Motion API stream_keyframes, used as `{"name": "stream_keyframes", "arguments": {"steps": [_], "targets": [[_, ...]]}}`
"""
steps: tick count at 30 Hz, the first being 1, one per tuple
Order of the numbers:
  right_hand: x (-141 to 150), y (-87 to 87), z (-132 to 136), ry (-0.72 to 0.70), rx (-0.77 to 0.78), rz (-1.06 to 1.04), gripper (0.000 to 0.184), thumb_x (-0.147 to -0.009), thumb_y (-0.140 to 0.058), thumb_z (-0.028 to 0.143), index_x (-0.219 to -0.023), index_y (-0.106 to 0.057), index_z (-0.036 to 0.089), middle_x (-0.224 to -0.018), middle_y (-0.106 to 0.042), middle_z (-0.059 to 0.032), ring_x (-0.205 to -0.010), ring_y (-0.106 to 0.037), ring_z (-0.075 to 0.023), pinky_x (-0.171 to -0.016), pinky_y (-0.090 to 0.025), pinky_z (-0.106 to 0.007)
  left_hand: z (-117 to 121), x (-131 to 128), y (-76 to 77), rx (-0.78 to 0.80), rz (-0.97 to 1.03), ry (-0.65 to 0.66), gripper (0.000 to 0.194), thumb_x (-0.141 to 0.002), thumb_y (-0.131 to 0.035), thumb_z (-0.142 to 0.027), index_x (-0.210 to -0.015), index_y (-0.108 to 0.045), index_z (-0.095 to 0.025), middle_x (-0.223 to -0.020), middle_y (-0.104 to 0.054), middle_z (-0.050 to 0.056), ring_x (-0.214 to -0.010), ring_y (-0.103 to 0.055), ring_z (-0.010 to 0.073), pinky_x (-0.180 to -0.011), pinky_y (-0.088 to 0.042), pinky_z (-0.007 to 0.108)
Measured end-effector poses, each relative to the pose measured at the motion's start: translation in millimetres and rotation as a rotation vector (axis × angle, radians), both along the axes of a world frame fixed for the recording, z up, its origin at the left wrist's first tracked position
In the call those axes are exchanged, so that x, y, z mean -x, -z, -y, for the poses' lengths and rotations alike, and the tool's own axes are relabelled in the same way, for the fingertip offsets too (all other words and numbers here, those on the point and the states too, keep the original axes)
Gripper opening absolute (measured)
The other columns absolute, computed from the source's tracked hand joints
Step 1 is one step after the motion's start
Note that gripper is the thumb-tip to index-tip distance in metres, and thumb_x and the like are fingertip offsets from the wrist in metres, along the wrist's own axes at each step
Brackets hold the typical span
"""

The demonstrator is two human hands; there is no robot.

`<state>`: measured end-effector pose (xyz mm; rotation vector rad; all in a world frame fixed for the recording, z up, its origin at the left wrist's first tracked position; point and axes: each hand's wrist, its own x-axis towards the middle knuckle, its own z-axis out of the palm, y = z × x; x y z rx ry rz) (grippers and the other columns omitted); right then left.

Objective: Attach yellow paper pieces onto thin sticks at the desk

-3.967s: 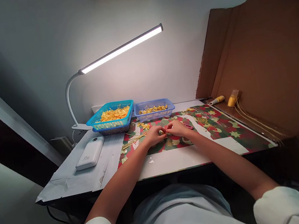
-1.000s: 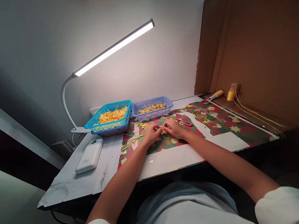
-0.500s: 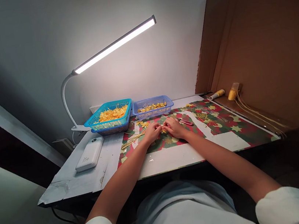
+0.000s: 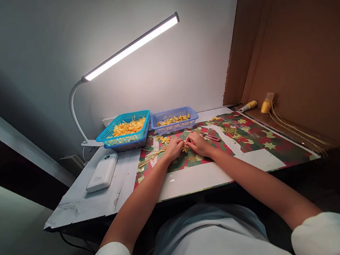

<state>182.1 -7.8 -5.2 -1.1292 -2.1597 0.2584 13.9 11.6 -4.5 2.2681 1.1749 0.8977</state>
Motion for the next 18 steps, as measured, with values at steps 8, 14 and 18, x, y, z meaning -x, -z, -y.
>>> {"name": "stream_keyframes", "arguments": {"steps": [8, 14, 18], "targets": [[0.4, 1.3, -1.7, -0.016, 0.011, 0.008, 0.010, -0.088, -0.049, 0.022, -0.080, -0.052, 0.020, -0.088, -0.061, -0.0053, -0.090, -0.050, -0.0202, -0.083, -0.035, -0.036, -5.1, 1.8, 2.2, 0.020, -0.030, 0.048, 0.027, -0.077, -0.033, -0.029, -0.053, -0.038, -0.019, -0.062, -0.048, 0.001, -0.066, -0.045, 0.0151, -0.064, -0.034, 0.028], [0.4, 0.2, -0.1, -0.016, 0.026, 0.012, 0.012, -0.090, -0.046, 0.022, -0.079, -0.052, 0.021, -0.088, -0.061, -0.0053, -0.091, -0.051, -0.0206, -0.082, -0.035, -0.036, -3.5, 1.6, -2.6, 0.065, -0.040, 0.069, 0.024, -0.076, -0.035, -0.027, -0.055, -0.042, -0.019, -0.065, -0.050, 0.001, -0.071, -0.048, 0.0157, -0.070, -0.037, 0.029], [0.5, 0.2, 0.4, -0.026, 0.027, 0.004, 0.012, -0.090, -0.046, 0.022, -0.080, -0.053, 0.021, -0.088, -0.062, -0.0053, -0.091, -0.051, -0.0209, -0.083, -0.036, -0.036, 0.9, 1.4, -8.0, 0.101, -0.022, 0.091, 0.022, -0.076, -0.036, -0.025, -0.056, -0.045, -0.018, -0.068, -0.051, 0.001, -0.072, -0.048, 0.0157, -0.072, -0.039, 0.029]]}}
